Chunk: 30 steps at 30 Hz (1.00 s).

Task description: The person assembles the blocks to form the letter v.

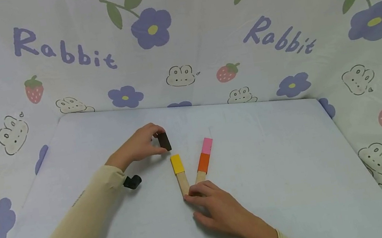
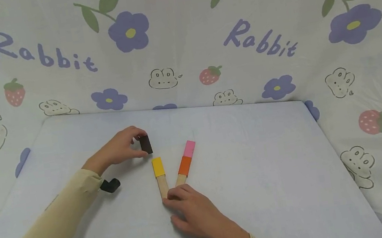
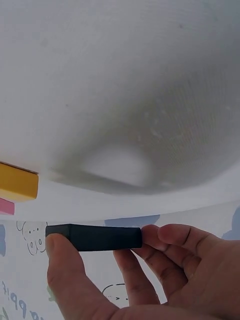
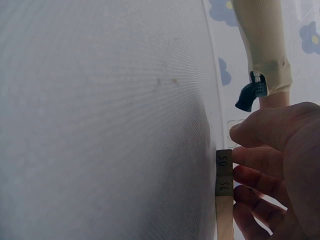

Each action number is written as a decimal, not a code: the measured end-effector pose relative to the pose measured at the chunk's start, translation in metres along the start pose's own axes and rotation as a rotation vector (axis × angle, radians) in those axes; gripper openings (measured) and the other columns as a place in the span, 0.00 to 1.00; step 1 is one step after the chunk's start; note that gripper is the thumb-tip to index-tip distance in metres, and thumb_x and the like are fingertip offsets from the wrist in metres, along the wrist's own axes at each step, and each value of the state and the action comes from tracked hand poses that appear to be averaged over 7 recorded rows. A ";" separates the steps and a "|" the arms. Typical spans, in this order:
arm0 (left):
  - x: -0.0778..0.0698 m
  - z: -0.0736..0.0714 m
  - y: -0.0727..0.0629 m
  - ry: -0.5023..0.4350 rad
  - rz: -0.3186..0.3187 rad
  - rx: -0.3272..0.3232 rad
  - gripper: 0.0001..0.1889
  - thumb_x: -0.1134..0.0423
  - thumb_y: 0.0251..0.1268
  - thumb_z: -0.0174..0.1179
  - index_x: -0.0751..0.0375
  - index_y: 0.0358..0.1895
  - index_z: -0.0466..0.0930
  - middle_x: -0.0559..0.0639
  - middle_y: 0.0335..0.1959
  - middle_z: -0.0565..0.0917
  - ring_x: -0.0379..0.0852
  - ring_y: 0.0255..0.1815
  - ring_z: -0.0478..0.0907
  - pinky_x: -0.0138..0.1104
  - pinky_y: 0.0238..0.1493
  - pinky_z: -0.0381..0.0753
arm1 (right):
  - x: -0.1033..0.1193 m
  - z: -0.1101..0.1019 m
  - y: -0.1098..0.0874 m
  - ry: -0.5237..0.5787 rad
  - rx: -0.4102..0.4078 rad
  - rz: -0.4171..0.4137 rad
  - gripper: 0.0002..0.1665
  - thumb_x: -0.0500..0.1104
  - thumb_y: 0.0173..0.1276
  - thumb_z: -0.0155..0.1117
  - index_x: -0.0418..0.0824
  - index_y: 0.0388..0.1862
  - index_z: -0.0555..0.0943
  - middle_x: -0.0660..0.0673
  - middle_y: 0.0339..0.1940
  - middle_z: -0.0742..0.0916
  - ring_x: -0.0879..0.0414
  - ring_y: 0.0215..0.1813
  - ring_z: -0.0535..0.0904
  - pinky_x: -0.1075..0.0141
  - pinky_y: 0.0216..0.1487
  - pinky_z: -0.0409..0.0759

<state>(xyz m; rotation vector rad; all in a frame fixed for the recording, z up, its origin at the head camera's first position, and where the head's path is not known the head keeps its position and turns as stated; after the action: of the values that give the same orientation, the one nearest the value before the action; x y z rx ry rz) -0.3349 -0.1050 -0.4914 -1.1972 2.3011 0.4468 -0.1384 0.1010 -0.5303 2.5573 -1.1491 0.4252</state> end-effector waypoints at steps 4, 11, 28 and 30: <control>-0.001 0.003 0.001 -0.003 0.003 0.006 0.34 0.56 0.64 0.80 0.67 0.69 0.79 0.59 0.62 0.81 0.60 0.63 0.77 0.52 0.67 0.77 | 0.000 -0.001 0.000 0.004 0.000 -0.001 0.26 0.46 0.75 0.74 0.46 0.71 0.86 0.51 0.66 0.82 0.57 0.69 0.73 0.60 0.68 0.79; -0.003 0.010 0.003 -0.007 0.009 0.005 0.34 0.55 0.63 0.81 0.67 0.69 0.79 0.59 0.61 0.81 0.59 0.62 0.78 0.52 0.67 0.77 | 0.000 -0.001 0.000 0.010 -0.001 -0.004 0.26 0.46 0.75 0.74 0.46 0.71 0.86 0.51 0.66 0.82 0.57 0.70 0.73 0.60 0.68 0.79; -0.002 0.023 0.009 -0.008 -0.009 0.034 0.35 0.53 0.64 0.80 0.66 0.69 0.79 0.58 0.61 0.81 0.57 0.61 0.78 0.50 0.68 0.77 | -0.002 -0.002 0.001 0.009 0.016 -0.001 0.26 0.47 0.75 0.74 0.46 0.70 0.86 0.51 0.65 0.83 0.56 0.69 0.73 0.60 0.69 0.79; -0.002 0.024 0.009 -0.009 -0.005 0.036 0.35 0.53 0.64 0.80 0.66 0.69 0.79 0.58 0.61 0.81 0.57 0.61 0.78 0.50 0.68 0.77 | -0.002 -0.003 0.001 0.013 0.014 -0.003 0.26 0.47 0.75 0.74 0.46 0.70 0.86 0.51 0.66 0.83 0.56 0.69 0.73 0.60 0.69 0.79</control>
<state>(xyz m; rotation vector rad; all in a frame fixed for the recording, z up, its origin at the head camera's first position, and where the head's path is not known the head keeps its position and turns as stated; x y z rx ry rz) -0.3346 -0.0868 -0.5094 -1.1813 2.2881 0.4058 -0.1406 0.1027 -0.5284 2.5643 -1.1419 0.4496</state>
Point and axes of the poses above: each hand's wrist, its own y-axis towards the middle knuckle, its own z-axis out of the palm, x = y × z, the point moved 6 cm from there along y, towards the middle knuckle
